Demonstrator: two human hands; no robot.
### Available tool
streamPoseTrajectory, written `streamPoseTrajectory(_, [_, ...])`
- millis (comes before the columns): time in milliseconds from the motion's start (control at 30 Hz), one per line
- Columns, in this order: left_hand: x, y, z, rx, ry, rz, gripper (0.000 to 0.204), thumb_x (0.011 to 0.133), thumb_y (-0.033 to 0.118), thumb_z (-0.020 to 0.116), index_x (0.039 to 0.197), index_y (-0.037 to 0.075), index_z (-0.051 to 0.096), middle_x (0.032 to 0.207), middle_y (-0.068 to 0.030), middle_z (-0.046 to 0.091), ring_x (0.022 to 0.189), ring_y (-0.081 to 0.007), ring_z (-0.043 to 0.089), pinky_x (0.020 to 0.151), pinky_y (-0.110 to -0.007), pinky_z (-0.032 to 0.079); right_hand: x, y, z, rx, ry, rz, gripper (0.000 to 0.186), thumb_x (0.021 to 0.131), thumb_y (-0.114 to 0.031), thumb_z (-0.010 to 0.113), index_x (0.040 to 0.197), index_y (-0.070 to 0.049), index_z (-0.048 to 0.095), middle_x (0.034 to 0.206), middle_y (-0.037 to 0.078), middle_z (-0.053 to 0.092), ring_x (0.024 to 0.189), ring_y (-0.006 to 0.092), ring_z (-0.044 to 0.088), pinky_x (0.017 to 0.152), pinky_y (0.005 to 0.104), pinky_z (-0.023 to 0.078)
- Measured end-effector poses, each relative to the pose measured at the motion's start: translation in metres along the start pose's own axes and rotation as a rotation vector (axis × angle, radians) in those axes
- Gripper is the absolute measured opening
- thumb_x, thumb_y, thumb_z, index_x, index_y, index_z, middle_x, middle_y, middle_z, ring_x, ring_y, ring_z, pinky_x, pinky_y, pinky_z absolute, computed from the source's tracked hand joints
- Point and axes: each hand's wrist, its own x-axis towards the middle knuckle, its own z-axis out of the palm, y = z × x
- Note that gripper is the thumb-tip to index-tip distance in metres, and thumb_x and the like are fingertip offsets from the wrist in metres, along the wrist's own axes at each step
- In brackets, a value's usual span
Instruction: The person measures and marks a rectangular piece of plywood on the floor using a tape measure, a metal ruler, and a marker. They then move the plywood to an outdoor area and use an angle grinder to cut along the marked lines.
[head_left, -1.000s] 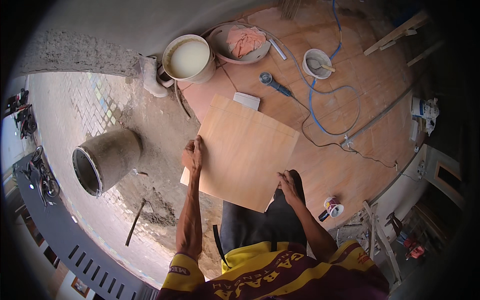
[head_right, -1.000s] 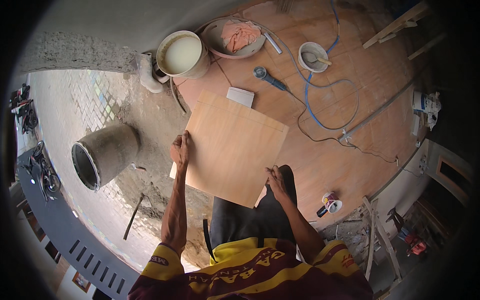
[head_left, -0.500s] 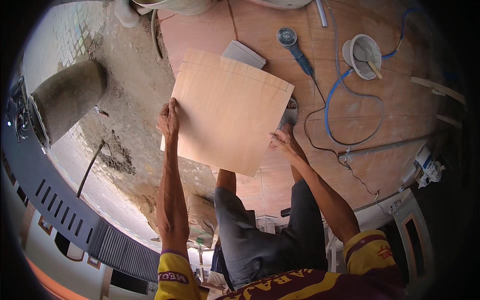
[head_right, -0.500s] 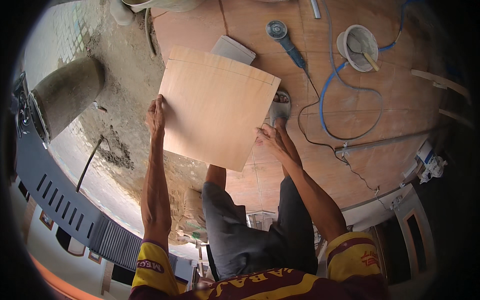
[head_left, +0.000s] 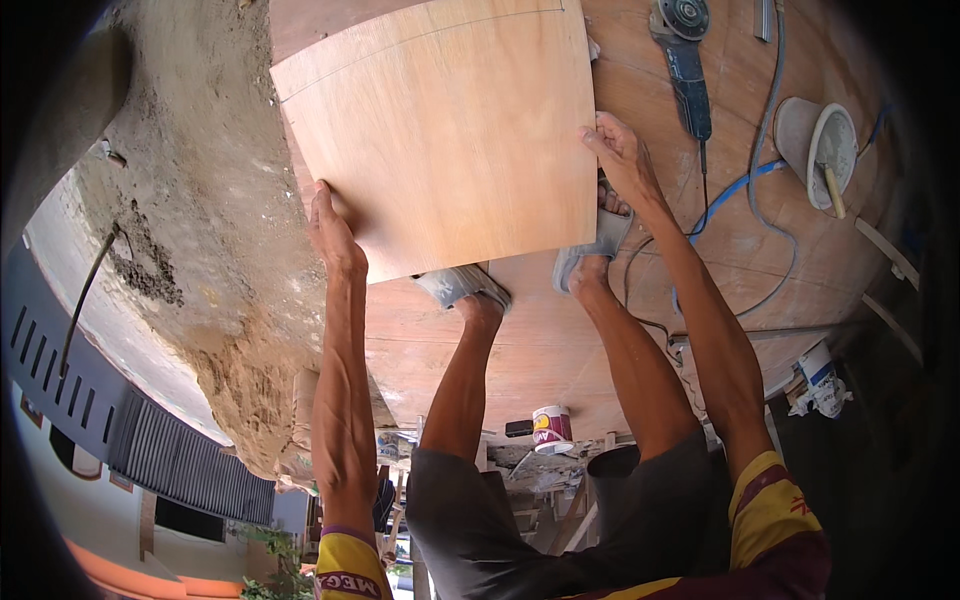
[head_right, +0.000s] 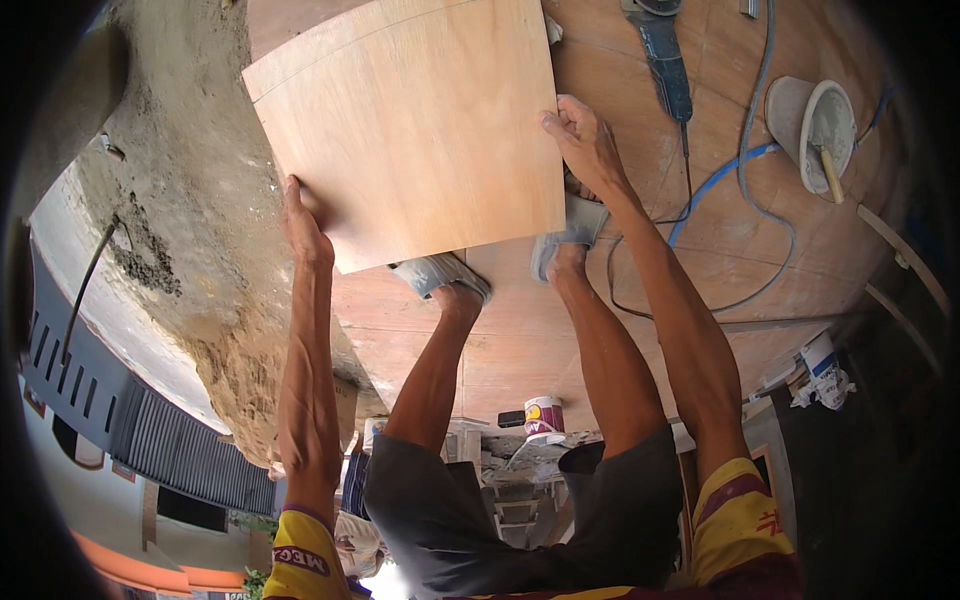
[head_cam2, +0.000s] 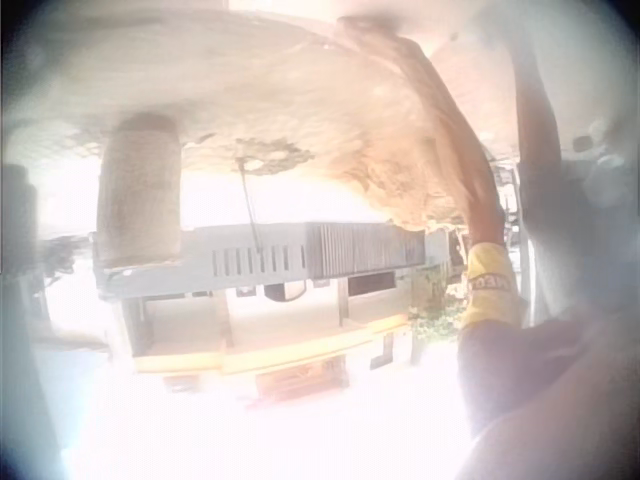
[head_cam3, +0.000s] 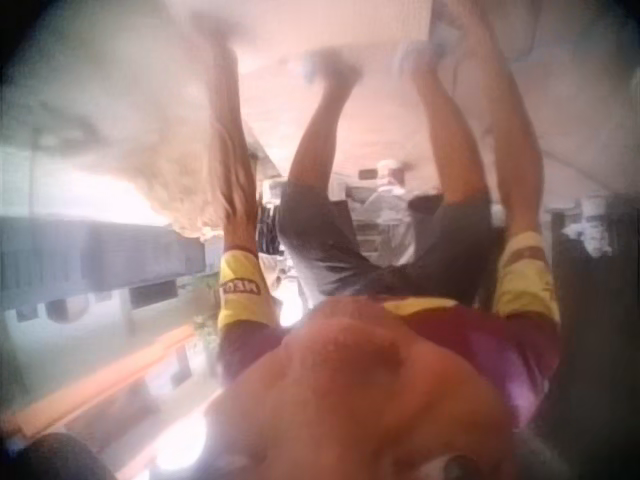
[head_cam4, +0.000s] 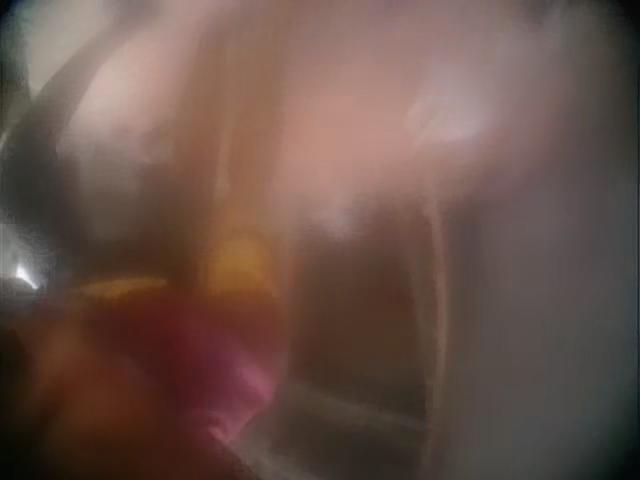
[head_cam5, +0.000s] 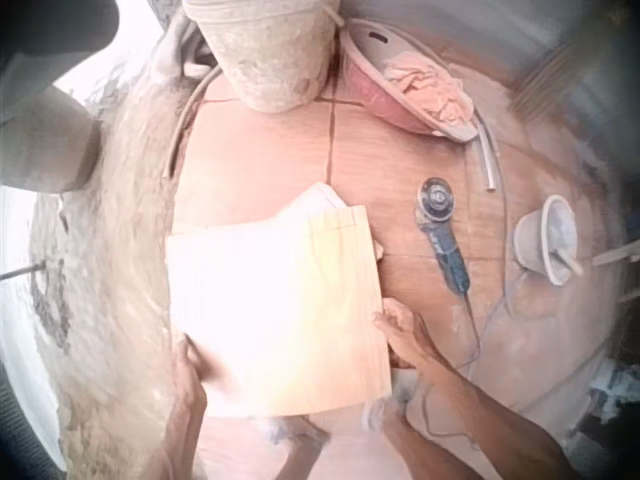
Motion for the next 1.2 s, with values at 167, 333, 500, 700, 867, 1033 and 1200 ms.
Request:
streamPoseTrajectory(167, [-0.006, -0.026, 0.014, -0.180, 0.028, -0.081, 0.062, 0.111, 0.047, 0.056, 0.149, -0.002, 0.059, 0.154, -0.0143, 0.056, 0.144, -0.0266, 0.046, 0.126, -0.044, 0.027, 0.032, -0.002, 0.005, -0.067, 0.095, -0.074, 0.033, 0.101, -0.020, 0.070, 0.127, 0.000, 0.065, 0.090, 0.010, 0.076, 0.080, 0.0169, 0.072, 0.076, 0.0325, 0.056])
streamPoseTrajectory(333, [-0.016, -0.036, 0.052, -0.265, 0.032, -0.042, 0.047, 0.111, 0.045, 0.059, 0.130, 0.003, 0.067, 0.135, -0.0081, 0.064, 0.131, -0.0194, 0.050, 0.121, -0.041, 0.030, 0.050, -0.008, -0.008, -0.048, 0.232, -0.102, 0.034, 0.099, -0.010, 0.070, 0.130, 0.001, 0.061, 0.094, 0.009, 0.077, 0.081, 0.0141, 0.072, 0.075, 0.0304, 0.055])
streamPoseTrajectory(500, [-0.022, -0.052, 0.073, -0.306, 0.095, 0.031, 0.036, 0.111, 0.043, 0.062, 0.125, 0.010, 0.055, 0.122, -0.0024, 0.057, 0.119, -0.0131, 0.047, 0.116, -0.037, 0.029, 0.071, -0.022, -0.026, -0.079, 0.222, -0.183, 0.035, 0.099, -0.009, 0.069, 0.130, 0.002, 0.060, 0.095, 0.009, 0.077, 0.081, 0.0118, 0.069, 0.075, 0.0287, 0.055])
streamPoseTrajectory(700, [-0.044, -0.059, 0.085, -0.358, 0.025, -0.033, 0.037, 0.112, 0.041, 0.061, 0.132, 0.013, 0.049, 0.124, -0.0025, 0.055, 0.120, -0.0143, 0.044, 0.116, -0.036, 0.028, 0.077, -0.028, -0.034, -0.135, 0.272, -0.221, 0.035, 0.100, -0.010, 0.068, 0.132, 0.002, 0.059, 0.095, 0.009, 0.076, 0.082, 0.0117, 0.069, 0.074, 0.0279, 0.054])
streamPoseTrajectory(867, [-0.045, -0.065, 0.080, -0.373, -0.040, -0.055, 0.036, 0.112, 0.040, 0.061, 0.131, 0.012, 0.049, 0.122, -0.0020, 0.056, 0.116, -0.0136, 0.047, 0.109, -0.036, 0.034, 0.064, -0.038, -0.048, -0.281, 0.286, -0.202, 0.041, 0.099, -0.018, 0.073, 0.134, -0.001, 0.059, 0.109, 0.014, 0.073, 0.096, 0.0208, 0.068, 0.086, 0.0355, 0.054])
streamPoseTrajectory(1033, [-0.034, -0.074, 0.053, -0.247, -0.052, 0.015, 0.032, 0.111, 0.038, 0.061, 0.129, 0.013, 0.052, 0.120, 0.0003, 0.060, 0.112, -0.0105, 0.053, 0.095, -0.029, 0.039, 0.041, 0.010, -0.092, -0.928, 0.790, -0.227, 0.065, 0.092, -0.034, 0.083, 0.140, 0.000, 0.055, 0.129, 0.022, 0.063, 0.117, 0.0374, 0.060, 0.101, 0.0476, 0.048])
streamPoseTrajectory(1200, [-0.016, -0.027, 0.041, -0.266, 0.050, 0.329, 0.041, 0.112, 0.029, 0.062, 0.139, 0.002, 0.048, 0.127, -0.0089, 0.061, 0.127, -0.0203, 0.055, 0.119, -0.036, 0.036, 0.063, 0.083, -0.120, -0.864, 0.774, -0.319, 0.078, 0.087, -0.036, 0.087, 0.143, 0.005, 0.051, 0.126, 0.026, 0.061, 0.116, 0.0443, 0.061, 0.094, 0.0527, 0.050])
